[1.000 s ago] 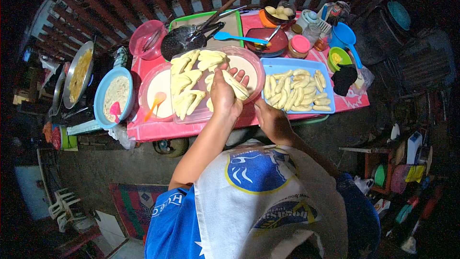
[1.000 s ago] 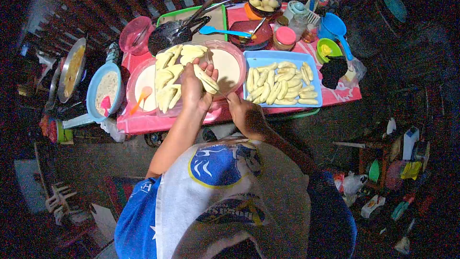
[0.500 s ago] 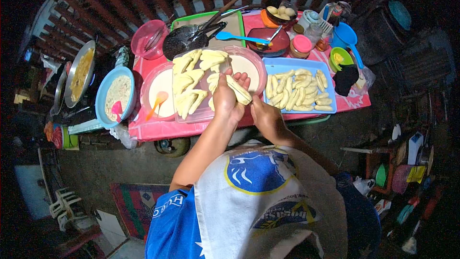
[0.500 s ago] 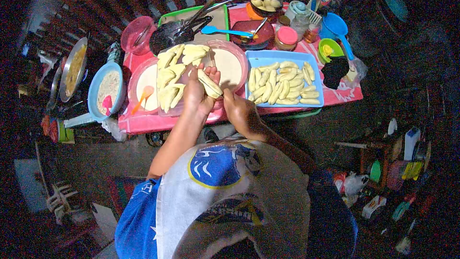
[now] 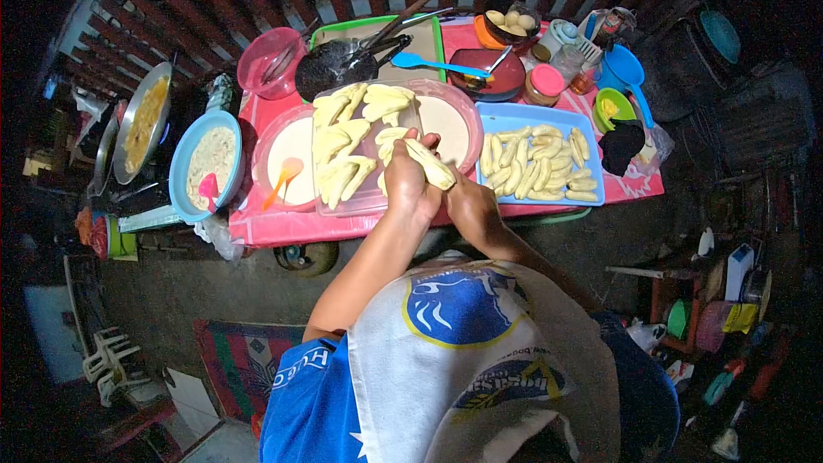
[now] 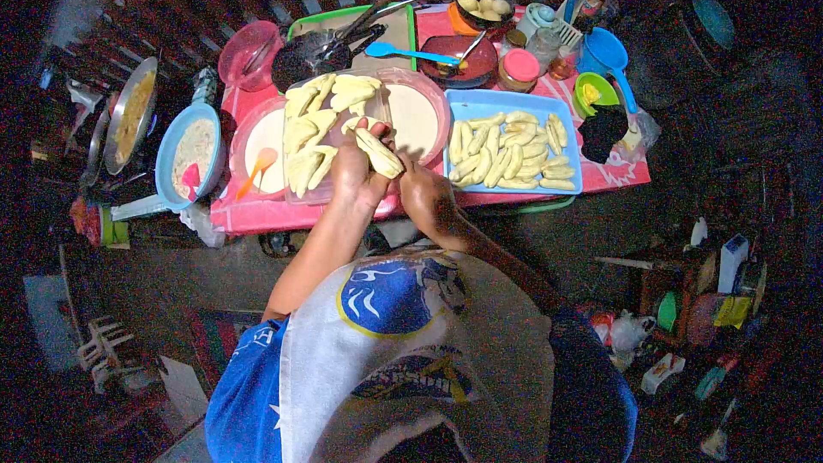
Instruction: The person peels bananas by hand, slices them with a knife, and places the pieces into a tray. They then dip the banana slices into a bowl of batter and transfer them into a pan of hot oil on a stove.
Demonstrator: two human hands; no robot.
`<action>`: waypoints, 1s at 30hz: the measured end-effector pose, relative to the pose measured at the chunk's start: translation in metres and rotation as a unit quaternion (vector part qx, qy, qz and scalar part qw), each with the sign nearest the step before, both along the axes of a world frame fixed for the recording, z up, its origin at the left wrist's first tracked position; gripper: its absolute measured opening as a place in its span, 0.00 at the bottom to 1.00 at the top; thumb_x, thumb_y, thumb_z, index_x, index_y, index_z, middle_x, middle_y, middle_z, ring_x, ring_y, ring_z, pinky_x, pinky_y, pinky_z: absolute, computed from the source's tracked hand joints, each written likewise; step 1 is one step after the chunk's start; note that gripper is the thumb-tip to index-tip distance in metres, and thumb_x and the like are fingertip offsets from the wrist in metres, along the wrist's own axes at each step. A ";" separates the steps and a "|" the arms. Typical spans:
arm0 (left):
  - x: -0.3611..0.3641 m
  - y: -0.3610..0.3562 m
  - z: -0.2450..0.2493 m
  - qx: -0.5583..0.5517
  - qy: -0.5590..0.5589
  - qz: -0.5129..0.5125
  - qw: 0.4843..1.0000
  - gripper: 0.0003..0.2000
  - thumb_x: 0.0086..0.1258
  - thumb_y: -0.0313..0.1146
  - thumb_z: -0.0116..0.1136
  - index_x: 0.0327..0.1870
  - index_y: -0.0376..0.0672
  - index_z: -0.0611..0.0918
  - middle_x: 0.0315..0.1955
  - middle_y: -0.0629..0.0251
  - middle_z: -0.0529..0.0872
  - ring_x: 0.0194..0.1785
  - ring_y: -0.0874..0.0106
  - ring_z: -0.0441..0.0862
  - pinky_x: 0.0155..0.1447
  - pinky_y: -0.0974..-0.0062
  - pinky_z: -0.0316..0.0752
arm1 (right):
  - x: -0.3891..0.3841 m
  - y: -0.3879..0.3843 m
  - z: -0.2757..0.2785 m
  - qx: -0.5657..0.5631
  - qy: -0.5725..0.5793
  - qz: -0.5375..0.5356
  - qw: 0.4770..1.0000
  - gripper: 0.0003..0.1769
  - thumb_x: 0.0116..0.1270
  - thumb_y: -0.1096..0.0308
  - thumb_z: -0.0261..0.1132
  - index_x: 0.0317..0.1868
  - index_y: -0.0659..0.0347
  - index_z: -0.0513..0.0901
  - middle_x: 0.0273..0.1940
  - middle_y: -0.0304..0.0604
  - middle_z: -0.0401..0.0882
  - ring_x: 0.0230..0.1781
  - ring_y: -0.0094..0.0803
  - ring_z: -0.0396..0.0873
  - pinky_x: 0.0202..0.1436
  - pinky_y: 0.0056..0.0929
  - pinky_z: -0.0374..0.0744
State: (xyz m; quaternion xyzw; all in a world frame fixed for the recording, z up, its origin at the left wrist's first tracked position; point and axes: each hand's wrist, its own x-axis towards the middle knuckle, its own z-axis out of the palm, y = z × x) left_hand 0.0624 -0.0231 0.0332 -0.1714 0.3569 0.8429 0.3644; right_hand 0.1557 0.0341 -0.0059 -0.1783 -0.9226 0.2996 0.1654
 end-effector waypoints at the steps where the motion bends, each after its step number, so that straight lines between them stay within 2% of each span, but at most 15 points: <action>1: 0.001 0.000 0.003 0.000 -0.001 0.000 1.000 0.14 0.70 0.41 0.29 0.46 0.46 0.67 0.32 0.62 0.76 0.33 0.69 0.72 0.40 0.70 0.70 | -0.001 0.000 0.000 0.000 -0.013 0.004 1.000 0.12 0.56 0.75 0.52 0.42 0.65 0.69 0.24 0.57 0.73 0.26 0.52 0.73 0.28 0.41 0.72; 3: 0.004 0.001 0.011 -0.020 0.001 0.002 1.000 0.16 0.70 0.42 0.26 0.49 0.43 0.65 0.35 0.59 0.75 0.34 0.70 0.69 0.40 0.69 0.69 | -0.002 0.002 -0.004 -0.010 0.001 0.017 1.000 0.11 0.57 0.74 0.51 0.42 0.65 0.69 0.24 0.56 0.73 0.26 0.52 0.73 0.27 0.41 0.72; 6: 0.006 0.002 0.014 -0.022 0.004 -0.001 1.000 0.16 0.70 0.42 0.26 0.49 0.43 0.64 0.37 0.59 0.74 0.34 0.70 0.69 0.40 0.66 0.70 | -0.003 0.005 -0.010 -0.010 0.004 0.031 0.999 0.10 0.58 0.73 0.51 0.40 0.64 0.70 0.24 0.56 0.73 0.25 0.52 0.74 0.27 0.41 0.72; 11: -0.014 -0.001 0.004 0.015 0.028 0.039 0.999 0.16 0.70 0.42 0.27 0.50 0.44 0.63 0.35 0.60 0.73 0.36 0.69 0.70 0.41 0.68 0.71 | 0.020 0.011 0.006 -0.011 0.020 0.036 0.999 0.07 0.60 0.69 0.50 0.36 0.64 0.69 0.24 0.56 0.74 0.25 0.52 0.74 0.27 0.42 0.73; 12: -0.020 -0.003 0.007 0.035 0.041 0.057 0.997 0.16 0.70 0.42 0.27 0.51 0.44 0.62 0.35 0.60 0.72 0.38 0.68 0.71 0.43 0.68 0.72 | 0.031 0.014 0.005 -0.003 -0.055 0.032 0.998 0.07 0.60 0.69 0.50 0.35 0.63 0.69 0.24 0.56 0.74 0.26 0.52 0.74 0.27 0.43 0.73; 13: -0.024 -0.003 0.011 0.052 0.021 0.098 0.994 0.17 0.71 0.41 0.27 0.53 0.42 0.62 0.36 0.62 0.71 0.45 0.68 0.70 0.54 0.63 0.68 | 0.038 0.016 0.005 0.004 -0.130 0.029 0.991 0.07 0.61 0.68 0.50 0.34 0.63 0.69 0.24 0.56 0.74 0.26 0.52 0.75 0.27 0.44 0.72; 17: -0.022 -0.002 0.017 0.056 0.006 0.103 0.993 0.16 0.71 0.42 0.29 0.51 0.42 0.63 0.36 0.63 0.69 0.45 0.68 0.71 0.53 0.65 0.69 | 0.049 0.013 0.026 -0.015 -0.158 -0.010 0.987 0.07 0.61 0.67 0.51 0.35 0.62 0.69 0.23 0.55 0.74 0.26 0.51 0.75 0.28 0.44 0.73; 19: -0.017 0.003 0.016 0.045 0.012 0.089 0.995 0.16 0.71 0.42 0.29 0.51 0.43 0.63 0.36 0.63 0.69 0.44 0.68 0.71 0.52 0.66 0.70 | 0.041 0.010 0.033 -0.035 -0.106 -0.017 0.994 0.07 0.61 0.67 0.51 0.36 0.61 0.70 0.23 0.55 0.74 0.27 0.50 0.75 0.30 0.44 0.73; 24: -0.009 0.006 0.021 0.058 0.028 0.076 0.995 0.17 0.70 0.43 0.30 0.51 0.42 0.64 0.36 0.62 0.69 0.40 0.69 0.72 0.48 0.68 0.72 | 0.039 0.011 0.032 -0.018 -0.065 0.017 0.998 0.07 0.59 0.69 0.53 0.37 0.62 0.70 0.25 0.55 0.75 0.28 0.49 0.76 0.31 0.43 0.73; 30: 0.001 0.006 0.028 0.034 0.031 0.065 0.997 0.16 0.70 0.42 0.32 0.49 0.41 0.65 0.35 0.61 0.70 0.40 0.69 0.72 0.48 0.68 0.73 | 0.032 0.011 0.024 -0.003 -0.028 0.040 0.999 0.09 0.56 0.72 0.55 0.39 0.63 0.69 0.26 0.55 0.74 0.29 0.50 0.75 0.29 0.42 0.72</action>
